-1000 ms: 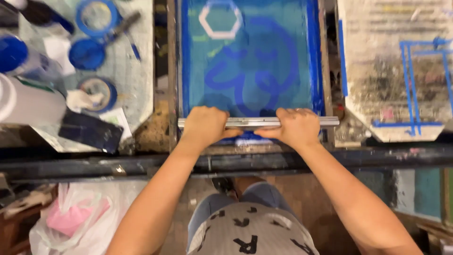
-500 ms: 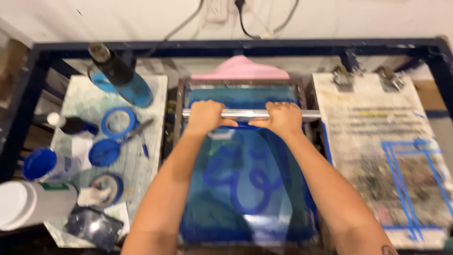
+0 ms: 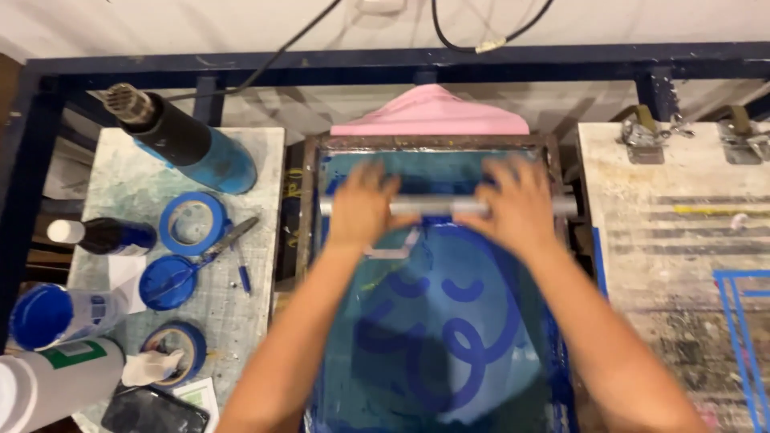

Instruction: The person screen prints a design onto a pink garment using a blue ink and a squeegee, then dries the ink with a heat gun.

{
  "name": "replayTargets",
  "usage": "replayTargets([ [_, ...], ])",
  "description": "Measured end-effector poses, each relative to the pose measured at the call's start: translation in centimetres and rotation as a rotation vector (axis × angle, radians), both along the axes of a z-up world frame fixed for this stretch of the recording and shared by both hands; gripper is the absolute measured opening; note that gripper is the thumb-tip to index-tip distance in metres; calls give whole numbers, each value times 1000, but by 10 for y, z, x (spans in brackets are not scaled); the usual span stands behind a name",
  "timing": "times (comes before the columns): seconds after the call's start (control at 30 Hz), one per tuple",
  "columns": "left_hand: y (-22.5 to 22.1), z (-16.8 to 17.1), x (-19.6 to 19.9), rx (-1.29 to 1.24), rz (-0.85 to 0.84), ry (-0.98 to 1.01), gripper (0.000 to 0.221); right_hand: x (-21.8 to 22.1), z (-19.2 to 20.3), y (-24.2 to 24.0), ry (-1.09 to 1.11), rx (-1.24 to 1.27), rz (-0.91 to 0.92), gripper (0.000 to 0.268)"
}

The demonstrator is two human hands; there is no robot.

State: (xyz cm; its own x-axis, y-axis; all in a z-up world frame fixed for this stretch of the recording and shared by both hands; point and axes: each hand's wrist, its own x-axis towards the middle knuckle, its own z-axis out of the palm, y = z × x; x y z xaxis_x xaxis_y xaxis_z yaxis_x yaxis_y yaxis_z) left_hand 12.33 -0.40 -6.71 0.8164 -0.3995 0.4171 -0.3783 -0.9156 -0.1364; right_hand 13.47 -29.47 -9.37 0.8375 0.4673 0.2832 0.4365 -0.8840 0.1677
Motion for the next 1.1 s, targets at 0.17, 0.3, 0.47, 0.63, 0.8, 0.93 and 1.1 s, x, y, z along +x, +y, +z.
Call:
replayTargets([
  [0.17, 1, 26, 82, -46, 136, 769, 79, 60, 49, 4, 475, 58, -254, 83],
  [0.3, 0, -1, 60, -41, 91, 716, 76, 26, 28, -3, 394, 62, -249, 82],
  [0.47, 6, -17, 33, 48, -10, 612, 57, -8, -12, -11, -208, 134, -109, 78],
  [0.63, 10, -28, 1, 84, -57, 628, 59, -47, -14, -10, -217, 150, -101, 80],
  [0.8, 5, -7, -48, 122, -57, 737, 64, -99, -3, -14, -182, 118, -98, 78],
  [0.93, 8, -6, -107, 85, -106, 730, 59, -160, -2, -12, -188, 118, -123, 77],
  [1.1, 12, -2, -183, 83, -131, 723, 57, -237, -6, -10, -176, 138, -135, 80],
])
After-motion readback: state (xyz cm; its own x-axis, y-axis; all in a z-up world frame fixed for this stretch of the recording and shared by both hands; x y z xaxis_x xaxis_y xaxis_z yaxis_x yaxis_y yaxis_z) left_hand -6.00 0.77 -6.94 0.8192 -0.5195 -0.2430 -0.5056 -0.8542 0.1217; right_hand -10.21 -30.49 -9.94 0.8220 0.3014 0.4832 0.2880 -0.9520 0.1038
